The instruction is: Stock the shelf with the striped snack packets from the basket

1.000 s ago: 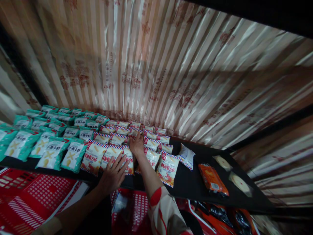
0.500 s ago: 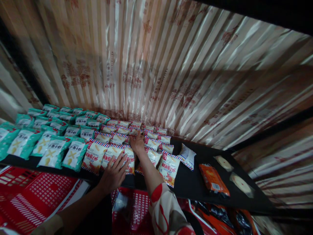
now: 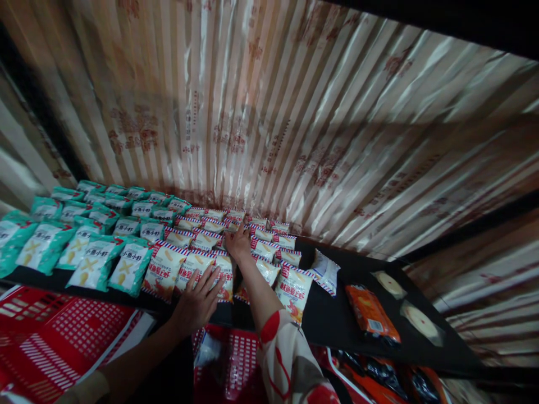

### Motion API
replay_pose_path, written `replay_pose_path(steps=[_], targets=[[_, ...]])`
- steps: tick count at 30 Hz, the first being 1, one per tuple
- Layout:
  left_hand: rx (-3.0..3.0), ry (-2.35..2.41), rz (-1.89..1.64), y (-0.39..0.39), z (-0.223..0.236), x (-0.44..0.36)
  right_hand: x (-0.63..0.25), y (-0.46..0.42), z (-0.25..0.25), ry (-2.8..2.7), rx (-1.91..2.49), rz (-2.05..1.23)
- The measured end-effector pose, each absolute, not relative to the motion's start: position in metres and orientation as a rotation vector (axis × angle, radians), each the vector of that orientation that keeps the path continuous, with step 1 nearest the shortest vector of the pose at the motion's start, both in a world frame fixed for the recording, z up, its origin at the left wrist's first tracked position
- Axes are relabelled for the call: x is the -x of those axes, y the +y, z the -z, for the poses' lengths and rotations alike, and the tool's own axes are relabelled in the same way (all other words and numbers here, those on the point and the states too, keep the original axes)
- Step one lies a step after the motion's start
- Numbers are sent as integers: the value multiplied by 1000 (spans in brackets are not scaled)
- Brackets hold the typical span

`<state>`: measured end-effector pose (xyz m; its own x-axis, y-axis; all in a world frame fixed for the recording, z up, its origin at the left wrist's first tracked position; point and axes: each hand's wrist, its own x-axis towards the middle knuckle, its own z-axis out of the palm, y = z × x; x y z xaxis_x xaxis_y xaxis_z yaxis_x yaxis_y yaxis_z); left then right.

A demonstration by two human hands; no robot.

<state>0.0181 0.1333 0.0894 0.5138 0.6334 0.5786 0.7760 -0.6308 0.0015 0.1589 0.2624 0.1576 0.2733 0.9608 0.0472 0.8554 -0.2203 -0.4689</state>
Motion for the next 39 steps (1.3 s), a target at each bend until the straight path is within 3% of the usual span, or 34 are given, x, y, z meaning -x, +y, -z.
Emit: replay_pose_path(steps=[18, 39], targets=[[2507, -1205, 770, 133, -89, -19, -162, 265, -159, -1672, 2179, -403], [2493, -1178, 781, 134, -88, -18, -162, 274, -191, -1981, 2123, -180]])
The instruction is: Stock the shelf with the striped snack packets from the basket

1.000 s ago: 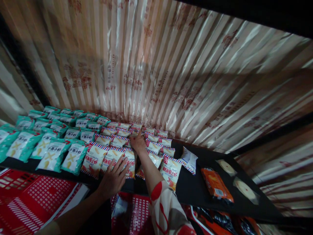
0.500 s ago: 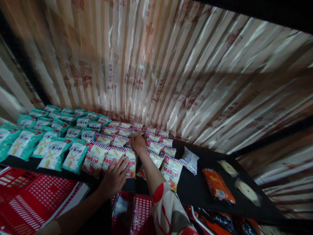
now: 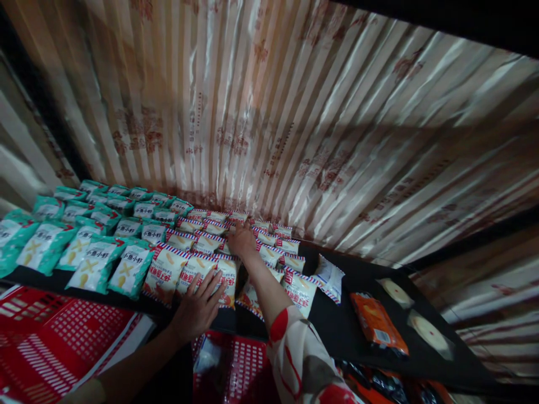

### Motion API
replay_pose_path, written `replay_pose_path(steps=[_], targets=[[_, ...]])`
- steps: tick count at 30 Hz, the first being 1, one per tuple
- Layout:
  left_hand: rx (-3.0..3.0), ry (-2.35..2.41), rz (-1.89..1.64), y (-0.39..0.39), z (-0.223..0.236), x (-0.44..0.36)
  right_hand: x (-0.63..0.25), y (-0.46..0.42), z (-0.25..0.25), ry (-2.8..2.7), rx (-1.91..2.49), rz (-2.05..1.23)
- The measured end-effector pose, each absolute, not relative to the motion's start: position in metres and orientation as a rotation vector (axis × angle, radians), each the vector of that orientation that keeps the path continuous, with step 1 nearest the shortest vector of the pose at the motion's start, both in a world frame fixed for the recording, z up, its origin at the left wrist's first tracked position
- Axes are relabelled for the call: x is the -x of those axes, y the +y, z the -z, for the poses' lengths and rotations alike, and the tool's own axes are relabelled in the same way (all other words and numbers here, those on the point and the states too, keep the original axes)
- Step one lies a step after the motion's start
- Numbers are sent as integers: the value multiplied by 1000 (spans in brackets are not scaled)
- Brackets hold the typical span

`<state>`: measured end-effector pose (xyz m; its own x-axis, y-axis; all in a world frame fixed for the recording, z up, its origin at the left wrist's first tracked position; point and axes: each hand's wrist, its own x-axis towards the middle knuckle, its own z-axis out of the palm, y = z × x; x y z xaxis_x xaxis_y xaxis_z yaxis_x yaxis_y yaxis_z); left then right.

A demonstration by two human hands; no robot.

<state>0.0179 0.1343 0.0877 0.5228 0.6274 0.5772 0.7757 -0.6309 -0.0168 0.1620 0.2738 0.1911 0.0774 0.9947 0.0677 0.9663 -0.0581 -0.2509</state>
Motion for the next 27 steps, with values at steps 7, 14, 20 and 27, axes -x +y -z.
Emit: replay_pose_path(steps=[7, 14, 20, 27], targets=[[2482, -1154, 774, 133, -90, -18, -176, 304, -198, -2122, 2131, -142], [2474, -1165, 774, 134, -90, -17, -183, 322, -197, -2137, 2267, -213], [2484, -1149, 768, 135, -90, -17, -184, 328, -191, -2155, 2261, -213], [2495, -1146, 761, 136, -89, -17, -184, 328, -189, -2188, 2226, -191]])
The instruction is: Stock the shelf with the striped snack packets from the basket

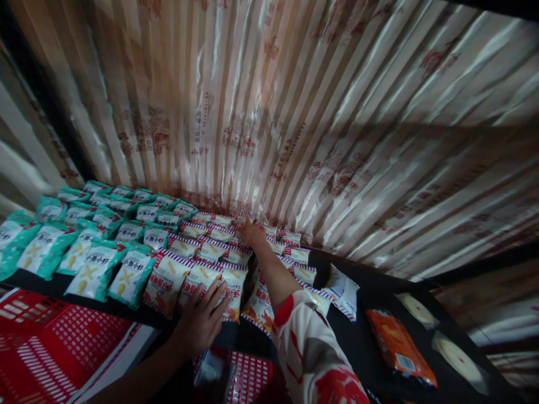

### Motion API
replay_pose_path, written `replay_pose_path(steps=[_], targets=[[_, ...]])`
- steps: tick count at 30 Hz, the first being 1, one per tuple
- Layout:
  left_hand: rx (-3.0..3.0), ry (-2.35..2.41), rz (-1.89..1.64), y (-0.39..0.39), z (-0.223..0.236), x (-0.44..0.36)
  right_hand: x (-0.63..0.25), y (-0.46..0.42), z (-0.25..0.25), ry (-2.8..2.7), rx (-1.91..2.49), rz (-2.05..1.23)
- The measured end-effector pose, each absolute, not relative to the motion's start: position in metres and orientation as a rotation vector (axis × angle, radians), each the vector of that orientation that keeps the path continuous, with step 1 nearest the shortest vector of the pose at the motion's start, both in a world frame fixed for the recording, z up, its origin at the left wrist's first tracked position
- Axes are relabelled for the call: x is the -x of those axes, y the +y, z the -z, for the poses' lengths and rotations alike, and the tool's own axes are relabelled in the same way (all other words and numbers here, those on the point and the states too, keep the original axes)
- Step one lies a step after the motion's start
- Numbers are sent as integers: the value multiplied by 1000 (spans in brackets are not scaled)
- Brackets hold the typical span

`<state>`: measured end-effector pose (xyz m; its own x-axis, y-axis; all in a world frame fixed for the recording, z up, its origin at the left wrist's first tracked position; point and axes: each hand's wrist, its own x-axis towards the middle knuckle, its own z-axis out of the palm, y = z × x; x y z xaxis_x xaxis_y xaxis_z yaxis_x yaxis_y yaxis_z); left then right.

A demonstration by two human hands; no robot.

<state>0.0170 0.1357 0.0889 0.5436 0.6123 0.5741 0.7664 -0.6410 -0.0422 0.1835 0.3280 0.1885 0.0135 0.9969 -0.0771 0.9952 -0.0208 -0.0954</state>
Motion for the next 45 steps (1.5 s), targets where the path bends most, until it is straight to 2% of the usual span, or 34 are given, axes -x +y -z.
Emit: replay_pose_path(steps=[5, 10, 16, 22, 28, 38, 45], targets=[[2474, -1159, 764, 135, -90, -17, -183, 321, -193, -2152, 2144, -7], [2478, -1159, 784, 134, -88, -17, -189, 301, -200, -1947, 1717, 78], [2496, -1180, 828, 133, -83, -18, -213, 223, -197, -1660, 1409, 52], [2466, -1158, 854, 131, -81, -18, -233, 133, -159, -1486, 1432, 86], [2479, -1097, 812, 127, -79, -20, -239, 84, -115, -1388, 1555, 26], [2593, -901, 753, 113, -84, -63, -235, 69, -81, -1462, 1651, -57], [2590, -921, 779, 118, -79, -60, -231, 73, -73, -1470, 1669, -101]])
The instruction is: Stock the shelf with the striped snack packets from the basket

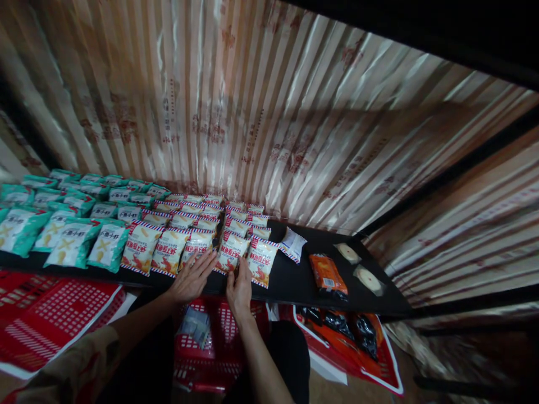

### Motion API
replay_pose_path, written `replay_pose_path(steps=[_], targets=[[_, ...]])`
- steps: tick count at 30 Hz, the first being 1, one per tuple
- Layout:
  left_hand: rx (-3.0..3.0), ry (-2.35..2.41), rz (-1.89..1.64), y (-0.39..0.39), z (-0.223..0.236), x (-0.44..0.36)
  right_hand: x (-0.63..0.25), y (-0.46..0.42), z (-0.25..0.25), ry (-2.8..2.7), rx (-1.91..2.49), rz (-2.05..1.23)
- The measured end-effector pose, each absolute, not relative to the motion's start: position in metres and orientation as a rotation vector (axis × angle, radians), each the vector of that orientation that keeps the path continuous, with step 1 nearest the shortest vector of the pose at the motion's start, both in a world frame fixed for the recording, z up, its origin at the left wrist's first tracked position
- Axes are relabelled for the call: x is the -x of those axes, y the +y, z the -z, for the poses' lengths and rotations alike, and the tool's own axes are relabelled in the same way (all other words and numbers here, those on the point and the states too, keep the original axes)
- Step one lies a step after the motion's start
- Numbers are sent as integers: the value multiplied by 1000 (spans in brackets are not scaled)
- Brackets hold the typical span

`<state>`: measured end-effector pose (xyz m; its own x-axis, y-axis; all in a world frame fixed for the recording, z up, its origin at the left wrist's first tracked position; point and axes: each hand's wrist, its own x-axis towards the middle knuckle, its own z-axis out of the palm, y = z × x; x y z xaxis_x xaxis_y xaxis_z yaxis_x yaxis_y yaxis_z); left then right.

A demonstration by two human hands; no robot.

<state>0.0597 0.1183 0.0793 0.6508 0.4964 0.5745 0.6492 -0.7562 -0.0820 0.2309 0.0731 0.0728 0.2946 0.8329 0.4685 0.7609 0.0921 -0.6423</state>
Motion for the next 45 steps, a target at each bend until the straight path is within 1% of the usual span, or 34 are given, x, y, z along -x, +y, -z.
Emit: replay_pose_path(steps=[4, 10, 24, 30, 37, 45], targets=[[2543, -1004, 858, 119, -75, -58, -230, 75, -71, -1470, 1665, -137], [2500, -1094, 872, 118, -76, -61, -228, 77, -72, -1462, 1610, -165], [2603, -1120, 793, 120, -74, -61, -226, 88, -76, -1381, 1493, -303], [2595, -1108, 790, 120, -75, -60, -223, 93, -74, -1236, 1523, -440], [2569, -1125, 794, 119, -75, -61, -223, 108, -67, -1228, 1626, -391], [2580, -1101, 816, 119, -74, -60, -226, 105, -64, -1236, 1623, -275]])
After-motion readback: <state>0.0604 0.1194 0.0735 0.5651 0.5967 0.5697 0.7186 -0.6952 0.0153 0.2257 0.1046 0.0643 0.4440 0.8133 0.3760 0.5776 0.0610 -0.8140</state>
